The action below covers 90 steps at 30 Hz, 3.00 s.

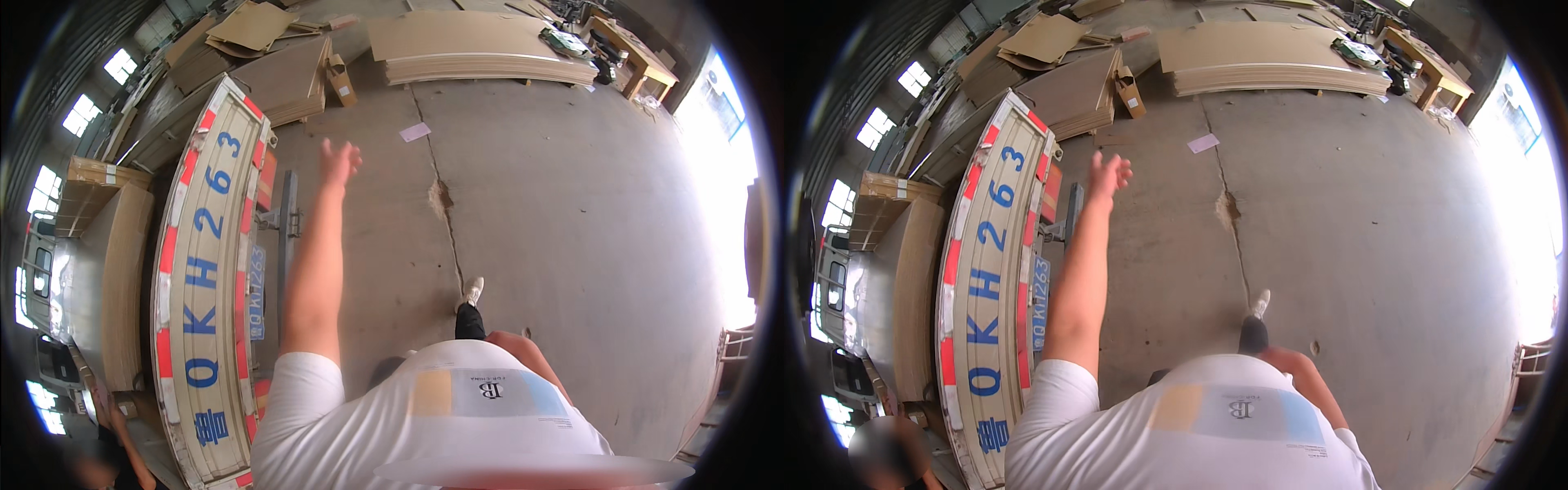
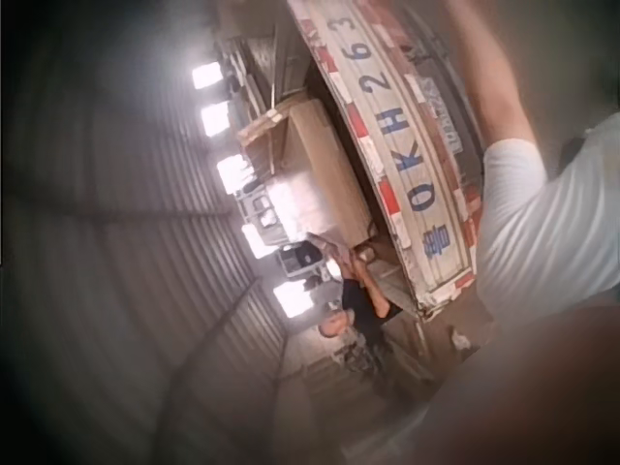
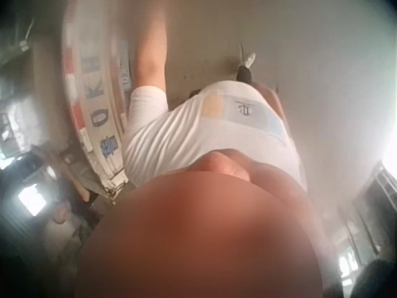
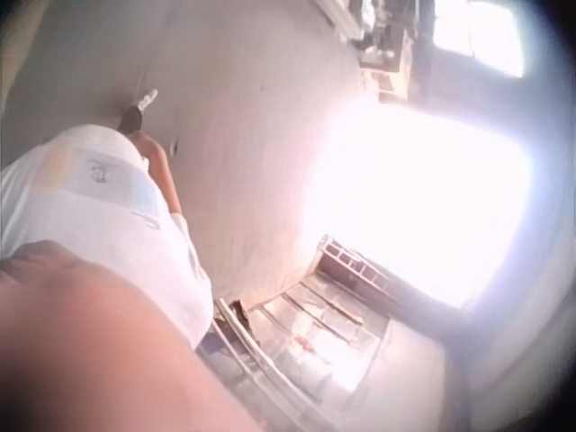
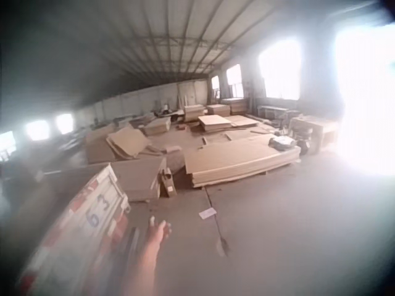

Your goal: The person unloads large, flat boards from the back of a truck with the assistance of another person. They unwrap the boards from protective packaging and carry them into a warehouse. The person also writes on a pink document attached to the truck's cargo area.

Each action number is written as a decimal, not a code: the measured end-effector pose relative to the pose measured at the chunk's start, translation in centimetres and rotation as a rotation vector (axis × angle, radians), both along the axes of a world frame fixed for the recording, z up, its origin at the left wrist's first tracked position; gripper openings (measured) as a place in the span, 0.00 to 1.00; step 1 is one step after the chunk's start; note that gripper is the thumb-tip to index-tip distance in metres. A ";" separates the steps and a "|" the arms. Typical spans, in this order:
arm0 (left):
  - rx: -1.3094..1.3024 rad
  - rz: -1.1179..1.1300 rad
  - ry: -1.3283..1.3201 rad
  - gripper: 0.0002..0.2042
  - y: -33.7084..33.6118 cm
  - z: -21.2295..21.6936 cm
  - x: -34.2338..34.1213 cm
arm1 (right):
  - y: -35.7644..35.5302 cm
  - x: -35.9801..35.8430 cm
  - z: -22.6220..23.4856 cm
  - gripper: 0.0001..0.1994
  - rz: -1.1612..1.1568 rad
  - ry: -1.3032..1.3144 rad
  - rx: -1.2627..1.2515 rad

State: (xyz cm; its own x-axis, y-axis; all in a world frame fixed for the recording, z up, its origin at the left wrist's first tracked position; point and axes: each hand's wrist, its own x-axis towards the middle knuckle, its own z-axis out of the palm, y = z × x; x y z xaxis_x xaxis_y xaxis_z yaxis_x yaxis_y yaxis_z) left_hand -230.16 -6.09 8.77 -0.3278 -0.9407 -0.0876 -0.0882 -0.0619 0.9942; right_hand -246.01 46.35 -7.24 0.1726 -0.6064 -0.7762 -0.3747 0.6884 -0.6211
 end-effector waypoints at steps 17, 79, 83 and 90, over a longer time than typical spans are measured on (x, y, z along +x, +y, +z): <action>0.653 -0.127 -0.680 0.13 13.2 -36.4 3.2 | -46.2 -34.7 -4.2 0.17 0.692 -0.008 -0.179; 0.552 0.742 -0.807 0.13 -85.1 -38.8 -26.2 | -183.9 -29.3 -3.9 0.17 1.425 0.123 -0.287; 0.758 0.619 -0.977 0.11 -82.8 -40.4 -32.2 | -192.0 -24.9 -6.3 0.15 1.520 -0.113 -0.444; 0.740 1.026 -0.406 0.14 -92.6 -38.9 -39.3 | -202.4 -20.2 -14.2 0.15 1.108 -0.075 0.039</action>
